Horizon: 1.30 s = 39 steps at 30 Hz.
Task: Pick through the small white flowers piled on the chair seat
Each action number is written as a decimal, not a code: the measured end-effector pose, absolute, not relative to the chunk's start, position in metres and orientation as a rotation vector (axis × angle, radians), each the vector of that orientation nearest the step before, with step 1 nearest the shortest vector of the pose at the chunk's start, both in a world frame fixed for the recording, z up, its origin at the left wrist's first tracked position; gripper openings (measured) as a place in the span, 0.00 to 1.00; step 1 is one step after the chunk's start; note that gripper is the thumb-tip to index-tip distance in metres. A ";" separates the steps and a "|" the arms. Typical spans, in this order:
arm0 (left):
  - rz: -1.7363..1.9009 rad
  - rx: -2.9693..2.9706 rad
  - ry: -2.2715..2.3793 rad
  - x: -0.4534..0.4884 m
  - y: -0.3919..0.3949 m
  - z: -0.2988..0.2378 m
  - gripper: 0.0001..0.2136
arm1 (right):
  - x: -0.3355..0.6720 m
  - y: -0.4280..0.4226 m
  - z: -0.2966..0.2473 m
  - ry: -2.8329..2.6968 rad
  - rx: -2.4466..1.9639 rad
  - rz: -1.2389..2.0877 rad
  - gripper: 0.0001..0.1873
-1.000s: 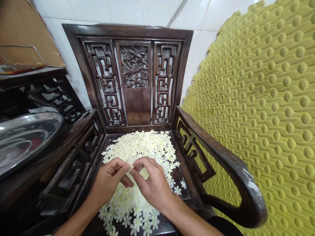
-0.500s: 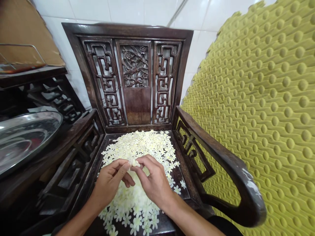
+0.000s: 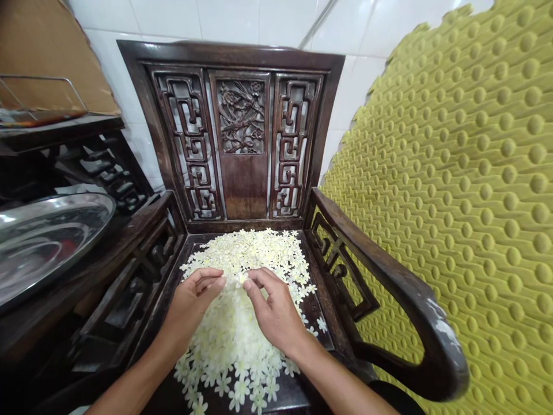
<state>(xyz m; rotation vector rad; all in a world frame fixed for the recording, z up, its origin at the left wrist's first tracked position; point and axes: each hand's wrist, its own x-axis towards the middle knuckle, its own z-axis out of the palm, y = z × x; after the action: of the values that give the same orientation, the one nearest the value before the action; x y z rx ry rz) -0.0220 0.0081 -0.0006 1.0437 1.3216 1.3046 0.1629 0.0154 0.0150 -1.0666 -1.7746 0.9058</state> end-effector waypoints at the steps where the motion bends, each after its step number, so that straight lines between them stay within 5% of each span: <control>1: 1.294 1.092 1.310 -0.021 0.008 0.000 0.13 | 0.163 0.015 0.016 -1.789 -1.066 0.904 0.11; 14: 1.408 1.468 1.223 -0.010 0.000 -0.003 0.03 | 0.155 0.009 0.006 -1.643 -1.221 0.950 0.08; 39: 1.230 0.848 0.999 -0.002 -0.007 -0.002 0.09 | 0.157 0.005 0.016 -1.870 -1.111 0.680 0.05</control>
<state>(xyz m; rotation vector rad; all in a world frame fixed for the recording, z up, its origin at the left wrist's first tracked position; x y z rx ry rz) -0.0018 -0.0068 -0.0024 0.8481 0.9992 1.2305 0.1566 0.0053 0.0160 -1.1114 -1.8700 0.6799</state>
